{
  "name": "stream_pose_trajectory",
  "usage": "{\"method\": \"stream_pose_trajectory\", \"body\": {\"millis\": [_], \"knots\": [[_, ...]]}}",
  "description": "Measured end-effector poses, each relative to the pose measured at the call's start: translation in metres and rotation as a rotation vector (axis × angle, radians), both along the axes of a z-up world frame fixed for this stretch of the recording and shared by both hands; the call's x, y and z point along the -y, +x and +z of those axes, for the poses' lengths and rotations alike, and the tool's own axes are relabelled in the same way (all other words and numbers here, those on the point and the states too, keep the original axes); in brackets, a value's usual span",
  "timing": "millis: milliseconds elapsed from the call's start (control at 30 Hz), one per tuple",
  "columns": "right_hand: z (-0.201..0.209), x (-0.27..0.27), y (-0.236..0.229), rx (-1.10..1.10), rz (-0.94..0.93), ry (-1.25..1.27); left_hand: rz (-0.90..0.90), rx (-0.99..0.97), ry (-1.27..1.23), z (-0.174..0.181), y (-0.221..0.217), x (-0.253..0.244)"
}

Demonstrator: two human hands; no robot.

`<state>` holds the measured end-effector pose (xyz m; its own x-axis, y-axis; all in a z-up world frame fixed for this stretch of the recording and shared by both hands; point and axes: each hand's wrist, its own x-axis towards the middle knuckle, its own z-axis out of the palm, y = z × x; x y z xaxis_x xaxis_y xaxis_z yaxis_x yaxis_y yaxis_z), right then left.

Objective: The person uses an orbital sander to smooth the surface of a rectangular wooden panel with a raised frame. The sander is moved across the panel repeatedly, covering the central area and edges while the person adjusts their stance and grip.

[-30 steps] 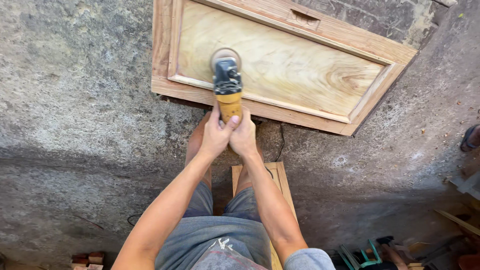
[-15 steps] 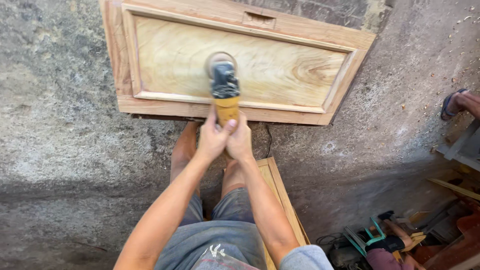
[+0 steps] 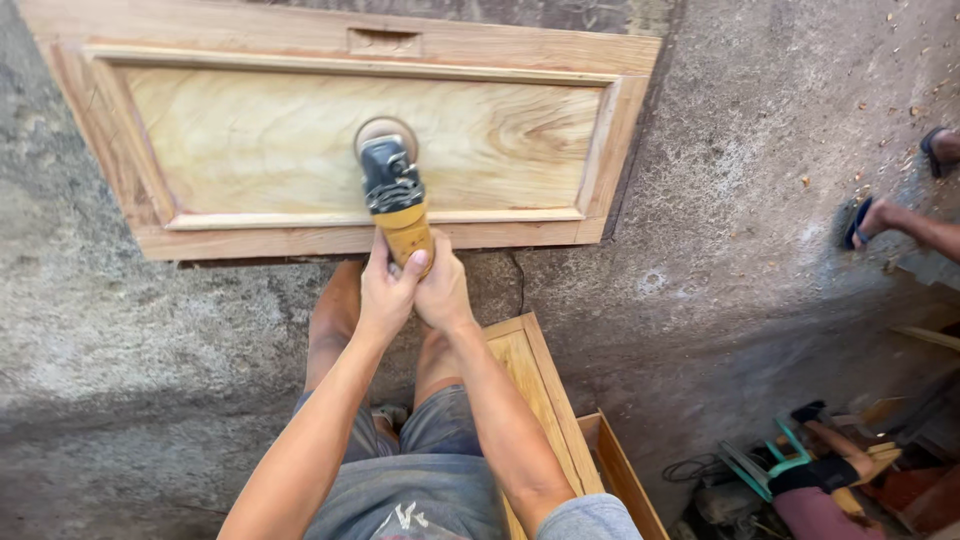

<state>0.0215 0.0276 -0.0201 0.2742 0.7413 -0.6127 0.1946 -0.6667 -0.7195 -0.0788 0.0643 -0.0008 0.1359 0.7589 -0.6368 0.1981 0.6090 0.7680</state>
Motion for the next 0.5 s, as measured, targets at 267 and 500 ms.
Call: {"method": "stream_pose_trajectory", "body": {"millis": [267, 500], "knots": [[0.01, 0.035, 0.075, 0.023, -0.241, -0.103, -0.266, -0.084, -0.1, 0.001, 0.085, 0.014], [0.005, 0.037, 0.088, -0.039, -0.239, -0.173, -0.314, -0.132, -0.11, 0.004, 0.099, 0.012]]}}
